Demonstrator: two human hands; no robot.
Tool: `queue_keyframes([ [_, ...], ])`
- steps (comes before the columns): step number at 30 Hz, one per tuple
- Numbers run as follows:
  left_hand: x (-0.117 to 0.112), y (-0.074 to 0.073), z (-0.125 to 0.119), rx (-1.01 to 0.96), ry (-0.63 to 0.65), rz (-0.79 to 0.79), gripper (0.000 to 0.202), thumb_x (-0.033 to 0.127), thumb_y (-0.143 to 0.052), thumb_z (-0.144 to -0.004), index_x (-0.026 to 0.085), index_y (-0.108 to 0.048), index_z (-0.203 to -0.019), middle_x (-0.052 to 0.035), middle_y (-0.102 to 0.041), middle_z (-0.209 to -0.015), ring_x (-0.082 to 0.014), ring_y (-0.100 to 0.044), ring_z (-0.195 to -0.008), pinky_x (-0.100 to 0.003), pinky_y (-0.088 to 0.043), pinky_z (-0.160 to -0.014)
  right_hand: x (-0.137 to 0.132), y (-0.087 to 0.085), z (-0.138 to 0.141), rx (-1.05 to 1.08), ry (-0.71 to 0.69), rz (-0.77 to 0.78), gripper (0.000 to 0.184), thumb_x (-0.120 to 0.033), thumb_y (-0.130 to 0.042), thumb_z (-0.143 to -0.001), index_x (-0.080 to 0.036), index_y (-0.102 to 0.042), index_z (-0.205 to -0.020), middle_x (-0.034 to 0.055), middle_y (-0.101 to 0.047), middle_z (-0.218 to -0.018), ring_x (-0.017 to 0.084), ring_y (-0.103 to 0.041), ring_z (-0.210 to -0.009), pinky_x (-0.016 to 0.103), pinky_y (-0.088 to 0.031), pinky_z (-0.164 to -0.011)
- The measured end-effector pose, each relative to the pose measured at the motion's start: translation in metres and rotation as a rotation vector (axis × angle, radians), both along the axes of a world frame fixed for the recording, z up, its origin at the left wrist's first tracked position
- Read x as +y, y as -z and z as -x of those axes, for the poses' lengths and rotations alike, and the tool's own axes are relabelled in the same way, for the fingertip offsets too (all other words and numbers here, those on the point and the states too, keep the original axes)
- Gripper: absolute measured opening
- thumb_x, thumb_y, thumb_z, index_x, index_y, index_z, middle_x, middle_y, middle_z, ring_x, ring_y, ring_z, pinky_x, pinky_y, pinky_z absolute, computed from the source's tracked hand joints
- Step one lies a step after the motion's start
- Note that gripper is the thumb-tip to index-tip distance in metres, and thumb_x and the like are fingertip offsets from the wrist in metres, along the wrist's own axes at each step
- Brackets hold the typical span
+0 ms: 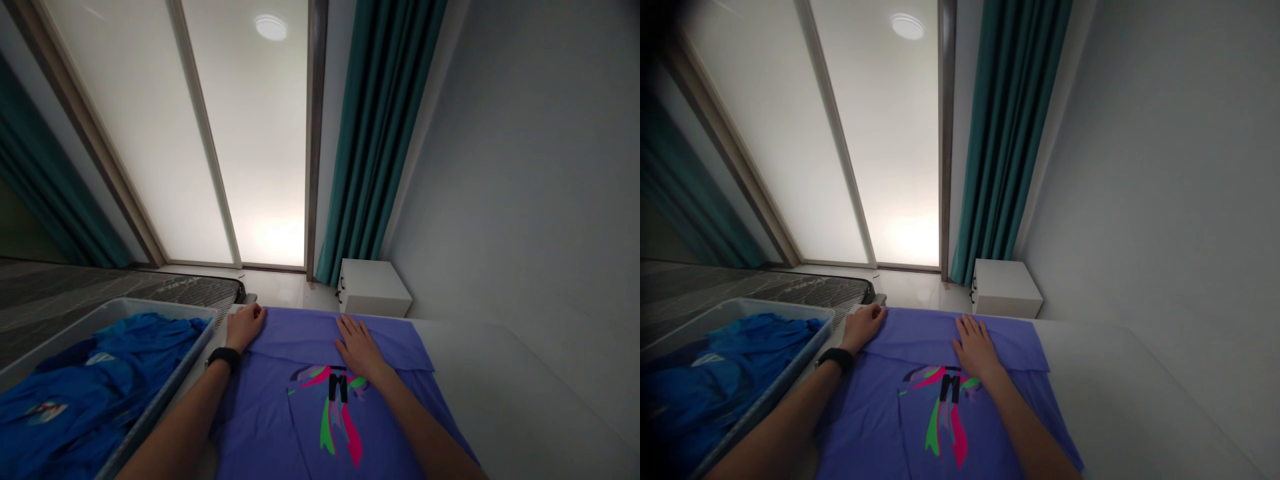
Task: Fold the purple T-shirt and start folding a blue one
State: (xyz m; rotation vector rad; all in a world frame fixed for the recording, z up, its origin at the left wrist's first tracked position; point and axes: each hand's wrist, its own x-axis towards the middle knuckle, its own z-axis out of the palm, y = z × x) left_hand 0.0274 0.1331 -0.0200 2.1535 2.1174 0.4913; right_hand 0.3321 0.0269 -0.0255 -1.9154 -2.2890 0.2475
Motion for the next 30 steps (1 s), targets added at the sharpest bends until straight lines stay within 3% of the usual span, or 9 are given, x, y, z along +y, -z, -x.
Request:
queue_keyframes([
  [3,0.0,0.001,0.0,-0.004,0.005,-0.004,0.031,0.041,-0.044,-0.092,0.022,-0.067,-0.087,-0.0065,-0.073,-0.091,-0.0273,-0.062,-0.1,-0.037,-0.039,-0.086,-0.013,-0.006,-0.001,0.048,-0.118,-0.086,0.046,-0.034,-0.042,-0.096,-0.017,-0.05,-0.138,0.0122,-0.044,-0.149,0.024,-0.035,-0.139,0.042,-0.023,-0.116],
  [7,0.001,0.002,0.001,-0.013,0.01,-0.011,0.032,0.042,-0.044,-0.092,0.022,-0.067,-0.087,-0.0058,-0.072,-0.089,-0.0274,-0.062,-0.1,-0.038,-0.039,-0.085,-0.034,-0.019,-0.003,0.063,-0.296,-0.152,0.023,-0.028,-0.058,-0.092,-0.022,-0.063,-0.113,0.0085,-0.062,-0.119,0.023,-0.052,-0.116,0.037,-0.039,-0.103],
  [12,0.001,0.002,0.002,-0.024,0.008,-0.018,0.03,0.041,-0.044,-0.092,0.021,-0.066,-0.086,-0.0064,-0.072,-0.089,-0.0278,-0.062,-0.099,-0.038,-0.038,-0.085,-0.044,-0.025,-0.006,0.009,-0.311,-0.159,0.013,-0.025,-0.062,-0.09,-0.021,-0.062,-0.103,0.0066,-0.063,-0.108,0.023,-0.055,-0.106,0.038,-0.043,-0.095],
  [18,0.002,0.005,0.003,-0.043,0.006,-0.027,0.029,0.041,-0.046,-0.092,0.022,-0.066,-0.083,-0.0054,-0.072,-0.088,-0.0267,-0.063,-0.099,-0.037,-0.038,-0.086,-0.04,-0.012,-0.006,-0.007,-0.248,-0.195,0.012,-0.012,-0.053,-0.092,-0.02,-0.062,-0.093,0.0061,-0.064,-0.101,0.021,-0.057,-0.098,0.034,-0.044,-0.089],
  [25,0.001,0.006,0.001,-0.081,0.004,-0.043,0.027,0.04,-0.049,-0.091,0.022,-0.065,-0.08,-0.0046,-0.071,-0.083,-0.0263,-0.063,-0.097,-0.038,-0.039,-0.086,-0.044,-0.005,-0.007,0.061,-0.245,-0.244,0.01,-0.013,-0.053,-0.091,-0.021,-0.06,-0.091,0.0048,-0.063,-0.097,0.021,-0.056,-0.096,0.035,-0.043,-0.089],
  [30,-0.001,-0.001,0.003,-0.123,-0.029,-0.12,0.023,0.032,-0.049,-0.091,0.018,-0.062,-0.105,-0.0062,-0.069,-0.092,-0.0237,-0.063,-0.094,-0.036,-0.043,-0.082,-0.046,-0.001,-0.008,0.127,-0.233,-0.246,0.013,-0.012,-0.054,-0.089,-0.021,-0.06,-0.095,0.0051,-0.061,-0.1,0.022,-0.054,-0.098,0.036,-0.042,-0.089],
])
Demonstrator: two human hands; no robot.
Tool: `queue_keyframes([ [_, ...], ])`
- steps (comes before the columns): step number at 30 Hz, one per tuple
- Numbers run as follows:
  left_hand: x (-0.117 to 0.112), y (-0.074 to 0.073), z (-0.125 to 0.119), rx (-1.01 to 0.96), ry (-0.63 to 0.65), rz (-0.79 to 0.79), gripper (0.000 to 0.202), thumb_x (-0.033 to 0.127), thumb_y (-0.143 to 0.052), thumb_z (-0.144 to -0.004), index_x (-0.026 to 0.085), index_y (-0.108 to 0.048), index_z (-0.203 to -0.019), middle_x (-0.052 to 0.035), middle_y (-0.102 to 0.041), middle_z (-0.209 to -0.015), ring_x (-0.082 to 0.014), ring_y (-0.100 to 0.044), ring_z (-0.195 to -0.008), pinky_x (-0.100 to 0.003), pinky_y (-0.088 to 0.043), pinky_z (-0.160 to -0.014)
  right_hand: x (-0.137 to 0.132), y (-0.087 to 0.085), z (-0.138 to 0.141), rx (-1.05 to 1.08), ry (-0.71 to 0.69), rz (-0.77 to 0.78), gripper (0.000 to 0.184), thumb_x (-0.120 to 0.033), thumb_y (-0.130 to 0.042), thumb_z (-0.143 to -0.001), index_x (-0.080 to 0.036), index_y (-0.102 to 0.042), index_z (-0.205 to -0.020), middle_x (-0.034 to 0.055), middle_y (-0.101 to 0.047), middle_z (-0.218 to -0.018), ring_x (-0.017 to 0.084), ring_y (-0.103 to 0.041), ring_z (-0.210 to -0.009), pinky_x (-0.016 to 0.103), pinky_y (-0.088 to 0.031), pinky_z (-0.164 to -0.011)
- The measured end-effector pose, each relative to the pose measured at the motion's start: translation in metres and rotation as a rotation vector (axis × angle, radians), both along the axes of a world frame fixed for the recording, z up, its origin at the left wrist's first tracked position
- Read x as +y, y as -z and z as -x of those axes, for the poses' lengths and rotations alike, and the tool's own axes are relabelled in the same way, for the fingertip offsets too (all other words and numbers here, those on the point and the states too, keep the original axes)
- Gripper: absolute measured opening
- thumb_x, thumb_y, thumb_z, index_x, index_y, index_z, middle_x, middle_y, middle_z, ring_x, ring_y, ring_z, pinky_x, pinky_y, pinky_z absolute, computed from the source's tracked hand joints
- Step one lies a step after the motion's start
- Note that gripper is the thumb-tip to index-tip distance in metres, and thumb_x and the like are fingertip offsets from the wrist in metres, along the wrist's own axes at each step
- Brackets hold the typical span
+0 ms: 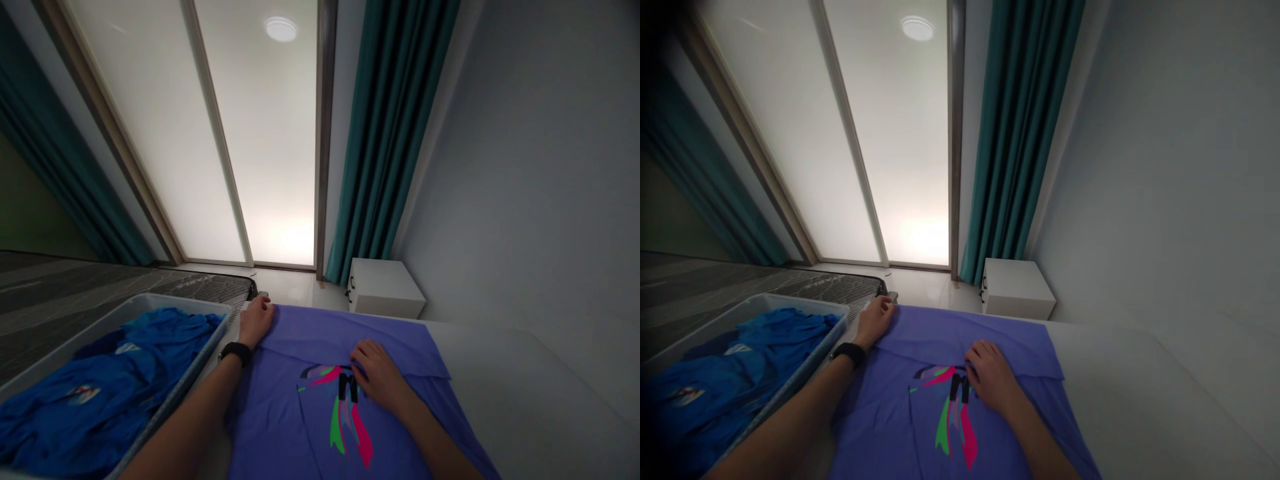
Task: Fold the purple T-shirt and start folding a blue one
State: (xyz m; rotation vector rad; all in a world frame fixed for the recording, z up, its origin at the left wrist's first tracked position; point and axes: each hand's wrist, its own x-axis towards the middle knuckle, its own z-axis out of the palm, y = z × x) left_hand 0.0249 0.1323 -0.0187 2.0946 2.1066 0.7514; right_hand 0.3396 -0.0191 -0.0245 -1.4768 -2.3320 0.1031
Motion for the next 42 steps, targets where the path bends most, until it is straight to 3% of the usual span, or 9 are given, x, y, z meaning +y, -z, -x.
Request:
queue_keyframes([
  [4,-0.02,-0.01,-0.021,0.007,0.084,-0.091,0.02,0.024,-0.047,-0.091,0.019,-0.061,-0.105,-0.0071,-0.066,-0.102,-0.0234,-0.059,-0.102,-0.036,-0.042,-0.089,-0.002,0.001,0.002,0.031,0.013,-0.003,0.012,-0.013,-0.053,-0.089,-0.021,-0.06,-0.095,0.0057,-0.061,-0.1,0.022,-0.053,-0.097,0.037,-0.042,-0.09],
  [6,-0.041,-0.014,-0.043,0.049,0.37,-0.114,0.018,0.022,-0.047,-0.092,0.021,-0.062,-0.101,-0.0071,-0.065,-0.102,-0.0238,-0.058,-0.102,-0.037,-0.042,-0.089,-0.003,0.001,0.004,0.042,0.017,0.0,0.01,-0.014,-0.054,-0.089,-0.021,-0.06,-0.094,0.0059,-0.061,-0.099,0.023,-0.053,-0.098,0.037,-0.042,-0.09],
  [9,-0.074,-0.018,-0.082,0.139,0.706,-0.085,0.021,0.025,-0.054,-0.091,0.024,-0.06,-0.111,-0.0052,-0.063,-0.107,-0.0237,-0.056,-0.103,-0.037,-0.041,-0.09,0.001,0.0,0.003,0.091,0.021,0.013,0.01,-0.018,-0.051,-0.093,-0.021,-0.06,-0.092,0.0055,-0.063,-0.097,0.022,-0.055,-0.097,0.037,-0.042,-0.09],
  [13,-0.101,-0.019,-0.116,0.247,0.906,-0.033,0.019,0.035,-0.062,-0.089,0.024,-0.06,-0.105,-0.0044,-0.061,-0.106,-0.0231,-0.055,-0.1,-0.036,-0.04,-0.088,0.01,-0.002,-0.01,0.177,0.084,0.046,0.026,-0.02,-0.038,-0.098,-0.021,-0.063,-0.09,0.0057,-0.066,-0.094,0.02,-0.059,-0.095,0.035,-0.044,-0.09],
  [16,-0.104,-0.016,-0.126,0.313,0.956,-0.048,0.018,0.036,-0.063,-0.09,0.024,-0.06,-0.103,-0.004,-0.061,-0.105,-0.0223,-0.055,-0.099,-0.035,-0.039,-0.086,0.017,-0.002,-0.024,0.137,0.198,0.028,0.032,-0.02,-0.035,-0.097,-0.02,-0.065,-0.109,0.0093,-0.067,-0.113,0.021,-0.058,-0.109,0.037,-0.041,-0.1],
  [19,-0.102,-0.013,-0.129,0.35,0.968,-0.069,0.006,0.028,-0.057,-0.095,0.023,-0.06,-0.095,-0.0034,-0.062,-0.1,-0.0204,-0.056,-0.096,-0.033,-0.038,-0.082,0.02,0.0,-0.035,0.015,0.314,0.043,0.042,-0.024,-0.034,-0.097,-0.017,-0.055,-0.133,0.0122,-0.056,-0.138,0.022,-0.048,-0.129,0.041,-0.031,-0.112],
  [22,-0.103,-0.011,-0.13,0.335,0.956,-0.081,0.009,0.023,-0.052,-0.097,0.021,-0.059,-0.091,-0.0031,-0.062,-0.097,-0.0188,-0.056,-0.091,-0.032,-0.038,-0.08,0.02,0.005,-0.039,-0.084,0.405,0.101,0.049,-0.032,-0.031,-0.099,-0.016,-0.045,-0.144,0.0125,-0.046,-0.148,0.024,-0.038,-0.138,0.045,-0.023,-0.116],
  [33,-0.11,-0.003,-0.125,0.271,0.943,-0.081,0.008,0.022,-0.052,-0.097,0.022,-0.059,-0.094,-0.0032,-0.061,-0.097,-0.0194,-0.053,-0.091,-0.033,-0.039,-0.083,0.026,0.018,-0.043,-0.139,0.478,0.235,0.059,-0.044,-0.025,-0.1,-0.014,-0.035,-0.15,0.0129,-0.03,-0.157,0.024,-0.023,-0.146,0.05,-0.013,-0.118],
  [42,-0.111,0.001,-0.123,0.204,0.933,-0.072,0.007,0.02,-0.053,-0.095,0.023,-0.06,-0.096,-0.0033,-0.061,-0.098,-0.0203,-0.053,-0.093,-0.034,-0.04,-0.084,0.047,0.018,-0.059,-0.195,0.464,0.252,0.058,-0.04,-0.023,-0.1,-0.013,-0.033,-0.151,0.0107,-0.028,-0.158,0.024,-0.021,-0.147,0.048,-0.014,-0.118],
])
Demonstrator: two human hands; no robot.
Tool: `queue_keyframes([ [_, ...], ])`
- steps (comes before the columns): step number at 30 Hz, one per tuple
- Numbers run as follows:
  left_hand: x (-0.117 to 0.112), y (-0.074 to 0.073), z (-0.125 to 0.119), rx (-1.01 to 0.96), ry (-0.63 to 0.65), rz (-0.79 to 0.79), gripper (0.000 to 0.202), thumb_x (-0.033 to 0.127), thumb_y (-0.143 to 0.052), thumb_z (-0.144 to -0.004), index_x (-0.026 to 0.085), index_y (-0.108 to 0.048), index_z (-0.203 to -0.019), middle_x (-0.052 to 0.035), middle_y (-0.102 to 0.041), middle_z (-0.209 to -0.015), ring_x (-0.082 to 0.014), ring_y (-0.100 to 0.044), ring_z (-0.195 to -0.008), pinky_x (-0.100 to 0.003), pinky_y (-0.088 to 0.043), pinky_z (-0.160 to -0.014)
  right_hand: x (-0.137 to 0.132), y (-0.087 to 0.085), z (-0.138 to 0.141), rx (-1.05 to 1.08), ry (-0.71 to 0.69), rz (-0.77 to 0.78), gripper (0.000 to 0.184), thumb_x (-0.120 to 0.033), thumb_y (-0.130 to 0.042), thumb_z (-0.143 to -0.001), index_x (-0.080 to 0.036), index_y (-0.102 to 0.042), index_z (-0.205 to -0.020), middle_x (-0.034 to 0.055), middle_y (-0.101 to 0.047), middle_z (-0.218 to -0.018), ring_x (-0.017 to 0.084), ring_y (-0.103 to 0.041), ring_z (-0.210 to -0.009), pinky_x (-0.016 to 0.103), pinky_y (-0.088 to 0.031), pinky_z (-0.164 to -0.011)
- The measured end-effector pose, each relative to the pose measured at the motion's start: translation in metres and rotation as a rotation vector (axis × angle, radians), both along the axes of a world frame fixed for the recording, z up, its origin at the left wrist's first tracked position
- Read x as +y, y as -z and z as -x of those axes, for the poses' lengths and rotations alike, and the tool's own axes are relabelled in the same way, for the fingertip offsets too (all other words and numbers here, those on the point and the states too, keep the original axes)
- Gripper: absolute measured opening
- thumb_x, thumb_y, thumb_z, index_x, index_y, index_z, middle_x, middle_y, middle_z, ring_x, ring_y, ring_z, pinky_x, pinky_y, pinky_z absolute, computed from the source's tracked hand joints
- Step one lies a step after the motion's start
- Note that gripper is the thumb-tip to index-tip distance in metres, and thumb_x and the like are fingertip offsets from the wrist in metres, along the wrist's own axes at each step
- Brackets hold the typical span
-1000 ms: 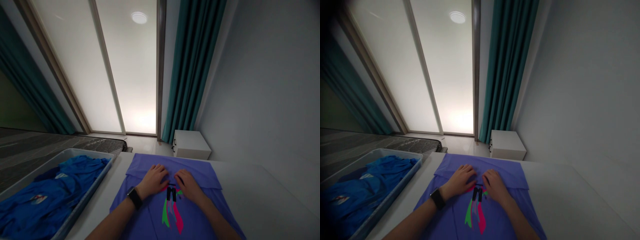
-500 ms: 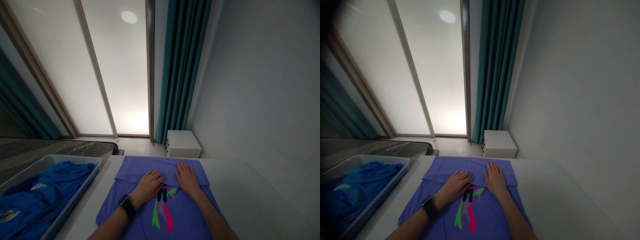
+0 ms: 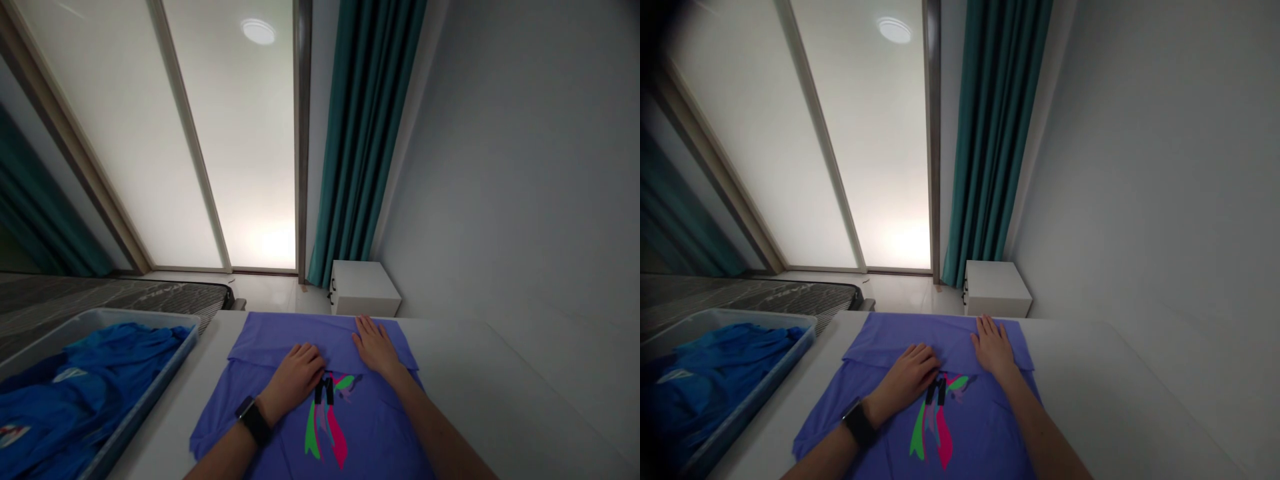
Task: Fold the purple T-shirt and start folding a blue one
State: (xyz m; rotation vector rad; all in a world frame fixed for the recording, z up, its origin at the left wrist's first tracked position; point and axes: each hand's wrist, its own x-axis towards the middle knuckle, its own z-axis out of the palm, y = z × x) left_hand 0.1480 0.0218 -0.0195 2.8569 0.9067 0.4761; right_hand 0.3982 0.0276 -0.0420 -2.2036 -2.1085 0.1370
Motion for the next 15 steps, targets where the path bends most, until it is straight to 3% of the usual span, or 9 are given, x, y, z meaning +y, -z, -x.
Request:
queue_keyframes([
  [3,0.002,0.004,0.001,-0.027,-0.01,0.014,0.01,0.02,-0.051,-0.096,0.023,-0.061,-0.095,-0.0034,-0.061,-0.098,-0.0199,-0.054,-0.093,-0.034,-0.039,-0.085,0.0,-0.001,-0.008,0.001,0.009,-0.075,0.054,-0.035,-0.025,-0.1,-0.014,-0.041,-0.147,0.0121,-0.038,-0.154,0.023,-0.03,-0.143,0.045,-0.018,-0.117],
  [7,0.002,0.006,0.001,-0.052,-0.018,0.024,0.012,0.019,-0.05,-0.096,0.022,-0.061,-0.094,-0.0033,-0.061,-0.097,-0.0196,-0.054,-0.093,-0.034,-0.04,-0.085,-0.002,-0.008,-0.031,-0.04,0.188,-0.19,0.046,-0.027,-0.03,-0.098,-0.014,-0.052,-0.137,0.0168,-0.056,-0.135,0.027,-0.048,-0.127,0.042,-0.034,-0.105],
  [10,0.001,0.006,0.0,-0.055,-0.022,0.033,0.01,0.019,-0.052,-0.095,0.023,-0.061,-0.094,-0.0031,-0.061,-0.097,-0.02,-0.054,-0.093,-0.034,-0.04,-0.085,-0.004,-0.011,-0.051,-0.065,0.325,-0.207,0.045,-0.023,-0.032,-0.096,-0.011,-0.054,-0.133,0.0208,-0.059,-0.125,0.032,-0.053,-0.118,0.044,-0.04,-0.095],
  [15,0.002,0.007,0.0,-0.072,-0.013,0.032,0.011,0.017,-0.053,-0.094,0.024,-0.061,-0.095,-0.003,-0.061,-0.097,-0.0199,-0.054,-0.093,-0.033,-0.04,-0.084,-0.001,-0.007,-0.073,-0.068,0.431,-0.177,0.044,-0.027,-0.036,-0.095,-0.015,-0.056,-0.132,0.0184,-0.063,-0.121,0.028,-0.058,-0.111,0.039,-0.042,-0.09],
])
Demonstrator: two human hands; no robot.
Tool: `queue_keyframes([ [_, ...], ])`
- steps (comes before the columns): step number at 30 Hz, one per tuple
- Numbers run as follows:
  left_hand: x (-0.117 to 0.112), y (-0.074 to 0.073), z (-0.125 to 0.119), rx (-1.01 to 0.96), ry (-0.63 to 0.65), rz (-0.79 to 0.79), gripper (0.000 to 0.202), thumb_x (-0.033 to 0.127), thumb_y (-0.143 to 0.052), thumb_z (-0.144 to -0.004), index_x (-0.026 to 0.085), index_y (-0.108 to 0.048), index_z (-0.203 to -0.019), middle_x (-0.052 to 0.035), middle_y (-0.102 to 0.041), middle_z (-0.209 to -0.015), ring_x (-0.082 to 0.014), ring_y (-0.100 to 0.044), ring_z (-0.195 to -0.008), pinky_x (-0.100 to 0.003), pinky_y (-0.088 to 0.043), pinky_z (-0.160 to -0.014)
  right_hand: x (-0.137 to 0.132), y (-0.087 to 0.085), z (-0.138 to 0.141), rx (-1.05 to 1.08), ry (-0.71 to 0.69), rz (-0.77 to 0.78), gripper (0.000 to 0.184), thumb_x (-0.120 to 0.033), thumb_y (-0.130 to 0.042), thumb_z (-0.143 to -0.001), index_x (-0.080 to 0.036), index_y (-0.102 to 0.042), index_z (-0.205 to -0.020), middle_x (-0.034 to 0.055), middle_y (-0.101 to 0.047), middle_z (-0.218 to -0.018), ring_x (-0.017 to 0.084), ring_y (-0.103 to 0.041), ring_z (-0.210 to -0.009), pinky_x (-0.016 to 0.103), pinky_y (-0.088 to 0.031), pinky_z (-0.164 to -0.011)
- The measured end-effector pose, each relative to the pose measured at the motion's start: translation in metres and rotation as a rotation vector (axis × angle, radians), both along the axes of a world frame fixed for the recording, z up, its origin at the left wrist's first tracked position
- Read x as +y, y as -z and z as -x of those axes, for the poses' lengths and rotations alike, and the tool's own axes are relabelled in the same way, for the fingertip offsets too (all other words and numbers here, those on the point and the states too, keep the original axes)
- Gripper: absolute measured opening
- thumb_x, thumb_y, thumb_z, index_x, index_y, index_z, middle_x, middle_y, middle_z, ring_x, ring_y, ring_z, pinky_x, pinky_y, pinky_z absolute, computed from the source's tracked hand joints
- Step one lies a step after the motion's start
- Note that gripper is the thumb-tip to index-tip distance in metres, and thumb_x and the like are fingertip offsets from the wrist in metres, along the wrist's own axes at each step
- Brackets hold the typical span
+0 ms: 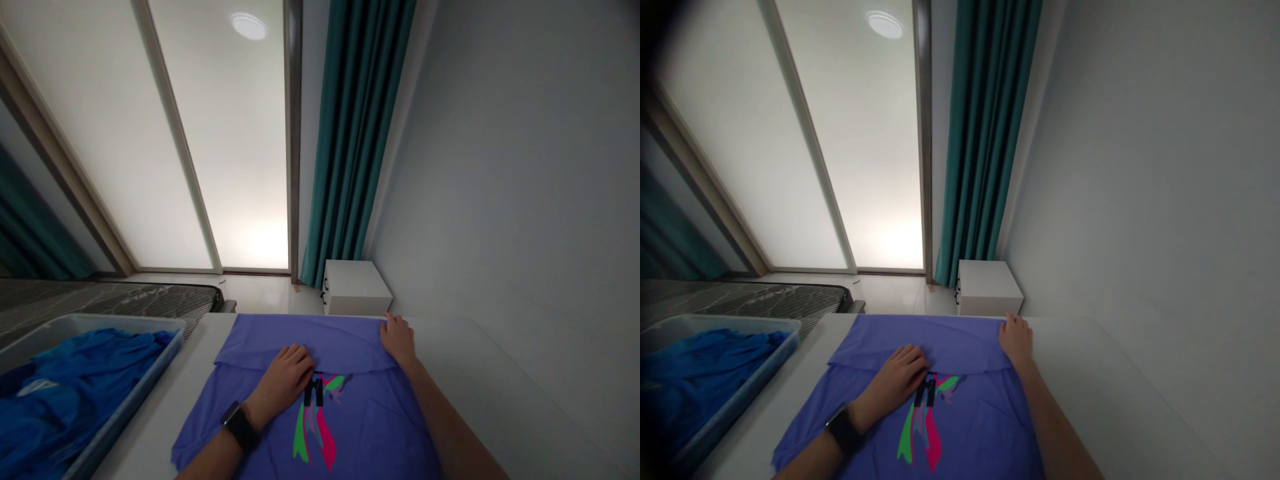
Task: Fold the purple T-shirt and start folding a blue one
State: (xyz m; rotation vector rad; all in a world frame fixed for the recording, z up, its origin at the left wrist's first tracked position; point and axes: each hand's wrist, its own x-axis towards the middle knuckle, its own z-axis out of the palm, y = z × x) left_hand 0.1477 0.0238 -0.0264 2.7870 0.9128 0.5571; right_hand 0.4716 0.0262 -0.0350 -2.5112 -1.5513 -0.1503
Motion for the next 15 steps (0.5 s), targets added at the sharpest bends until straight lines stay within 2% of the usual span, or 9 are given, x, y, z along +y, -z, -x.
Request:
queue_keyframes([
  [4,0.0,-0.001,0.0,0.004,0.0,0.003,0.012,0.017,-0.052,-0.094,0.023,-0.062,-0.095,-0.0036,-0.061,-0.097,-0.0203,-0.054,-0.093,-0.034,-0.04,-0.084,0.007,0.005,-0.006,0.024,0.03,0.022,0.045,-0.03,-0.035,-0.095,-0.014,-0.054,-0.133,0.0185,-0.064,-0.12,0.028,-0.06,-0.109,0.04,-0.042,-0.089],
  [10,-0.002,-0.006,0.0,0.029,-0.011,0.021,0.011,0.016,-0.053,-0.094,0.023,-0.061,-0.094,-0.0029,-0.061,-0.098,-0.0202,-0.054,-0.092,-0.033,-0.04,-0.083,0.016,0.005,-0.007,0.049,-0.087,0.015,0.046,-0.016,-0.031,-0.094,-0.021,-0.051,-0.136,0.0093,-0.063,-0.128,0.02,-0.059,-0.116,0.032,-0.041,-0.09],
  [15,-0.002,-0.004,0.001,0.029,-0.011,0.032,0.009,0.016,-0.053,-0.094,0.023,-0.06,-0.093,-0.0025,-0.061,-0.097,-0.0204,-0.053,-0.094,-0.033,-0.039,-0.085,0.013,0.001,-0.005,0.004,-0.11,-0.017,0.047,-0.013,-0.029,-0.094,-0.017,-0.051,-0.136,0.0126,-0.062,-0.128,0.022,-0.059,-0.113,0.034,-0.041,-0.089],
])
